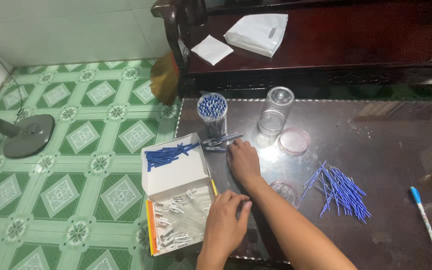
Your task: The person assembles several pens by hand by picking up pen bodies, inserting blue ink cartridges, and attaching blue end caps while working over a small tray on a table.
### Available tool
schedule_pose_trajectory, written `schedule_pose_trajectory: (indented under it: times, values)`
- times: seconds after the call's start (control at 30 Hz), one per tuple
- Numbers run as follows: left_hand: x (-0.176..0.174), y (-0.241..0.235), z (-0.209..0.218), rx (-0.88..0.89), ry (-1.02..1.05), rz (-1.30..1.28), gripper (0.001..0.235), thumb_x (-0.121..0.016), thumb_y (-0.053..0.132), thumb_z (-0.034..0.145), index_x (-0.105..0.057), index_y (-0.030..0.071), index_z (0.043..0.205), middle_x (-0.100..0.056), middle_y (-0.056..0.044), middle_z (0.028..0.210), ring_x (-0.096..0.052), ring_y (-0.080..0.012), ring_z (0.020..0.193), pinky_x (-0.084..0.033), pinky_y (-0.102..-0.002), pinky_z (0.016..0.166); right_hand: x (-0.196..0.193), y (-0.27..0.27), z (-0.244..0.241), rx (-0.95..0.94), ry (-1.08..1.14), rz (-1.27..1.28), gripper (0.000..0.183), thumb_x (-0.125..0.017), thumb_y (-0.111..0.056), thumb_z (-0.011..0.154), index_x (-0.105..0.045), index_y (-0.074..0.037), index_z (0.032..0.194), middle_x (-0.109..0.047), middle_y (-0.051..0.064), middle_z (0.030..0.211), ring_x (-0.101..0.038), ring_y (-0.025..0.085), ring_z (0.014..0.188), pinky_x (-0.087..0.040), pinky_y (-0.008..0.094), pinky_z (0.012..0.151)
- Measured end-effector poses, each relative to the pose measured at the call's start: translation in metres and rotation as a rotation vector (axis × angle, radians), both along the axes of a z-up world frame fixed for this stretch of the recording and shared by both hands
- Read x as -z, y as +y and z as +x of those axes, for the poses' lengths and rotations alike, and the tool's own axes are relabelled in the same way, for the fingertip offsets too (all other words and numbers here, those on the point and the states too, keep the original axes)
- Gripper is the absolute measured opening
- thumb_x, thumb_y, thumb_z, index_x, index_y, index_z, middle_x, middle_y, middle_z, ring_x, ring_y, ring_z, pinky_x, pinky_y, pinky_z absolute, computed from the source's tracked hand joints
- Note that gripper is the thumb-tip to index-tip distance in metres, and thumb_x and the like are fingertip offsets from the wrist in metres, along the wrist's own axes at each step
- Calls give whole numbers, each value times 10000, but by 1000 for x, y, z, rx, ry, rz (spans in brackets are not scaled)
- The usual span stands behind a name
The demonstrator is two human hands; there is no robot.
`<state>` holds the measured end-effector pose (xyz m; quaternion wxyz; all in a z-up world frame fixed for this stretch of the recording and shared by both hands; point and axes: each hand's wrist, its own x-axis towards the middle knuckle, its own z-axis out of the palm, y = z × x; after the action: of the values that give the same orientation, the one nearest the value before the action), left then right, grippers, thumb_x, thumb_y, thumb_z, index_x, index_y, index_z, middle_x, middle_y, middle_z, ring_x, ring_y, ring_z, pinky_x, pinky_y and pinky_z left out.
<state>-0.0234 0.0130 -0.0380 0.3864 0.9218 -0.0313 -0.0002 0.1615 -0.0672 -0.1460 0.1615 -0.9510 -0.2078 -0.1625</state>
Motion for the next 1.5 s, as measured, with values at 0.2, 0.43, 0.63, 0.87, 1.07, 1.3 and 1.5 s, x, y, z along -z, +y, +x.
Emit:
schedule_pose_trajectory:
  times: [0.2, 0.43, 0.63, 0.87, 1.07, 1.3, 1.5]
  values:
    - [5, -8, 19, -148, -135, -181, 265, -529, 228, 1002, -761, 103, 1031, -709, -78, 1000, -665, -273, 989, -487, -403, 908, -21, -25, -21, -10, 63, 31, 264, -518, -186, 954, -631, -47, 760, -542, 170, 837, -547, 460, 725, -402, 608, 560]
    - [-17, -41, 35, -396, 92, -593, 441, -663, 353, 909, -694, 108, 1275, -782, -28, 1196, -760, -127, 1020, -623, -284, 856, -77, -104, -117, -68, 644, 680, 164, -696, -260, 922, -755, -168, 1044, -771, -39, 951, -644, 93, 771, -506, 269, 737]
    - [-7, -63, 33, -82, 122, -384, 397, -656, 410, 905, -773, 239, 1244, -816, -1, 1144, -775, -122, 1012, -567, -269, 828, -99, -157, -145, 133, 660, 909, 247, -737, -277, 885, -798, -138, 1080, -819, -18, 970, -694, 85, 827, -549, 240, 787]
    - [10, -76, 35, 66, -57, -191, 319, -761, 298, 859, -794, 268, 1175, -827, -4, 1099, -786, -210, 939, -555, -338, 798, -70, -182, -128, 210, 752, 1176, 160, -761, -144, 914, -855, -37, 987, -697, 18, 664, -475, 82, 517, -378, 229, 485]
    - [-35, -76, 46, -101, 377, -104, 317, -709, 342, 808, -808, 418, 1098, -820, 114, 903, -687, -123, 670, -533, -292, 730, -54, -193, -113, 238, 810, 1447, 157, -744, -112, 935, -714, -4, 824, -719, 111, 720, -540, 122, 496, -396, 239, 440]
    - [-14, -71, 54, -277, 293, -683, 120, -839, 147, 832, -842, 95, 940, -758, -27, 694, -674, -88, 628, -522, -229, 624, -54, -197, -110, 306, 872, 1674, 159, -743, -181, 931, -700, -29, 940, -674, 115, 792, -481, 120, 516, -322, 230, 462]
    - [-5, -79, 55, -253, 212, -976, 229, -725, 171, 904, -780, -7, 1038, -842, -193, 903, -738, -193, 669, -623, -304, 624, -55, -180, -116, 306, 920, 2050, 173, -675, -196, 979, -648, -45, 1056, -624, 96, 857, -470, 121, 576, -347, 231, 491]
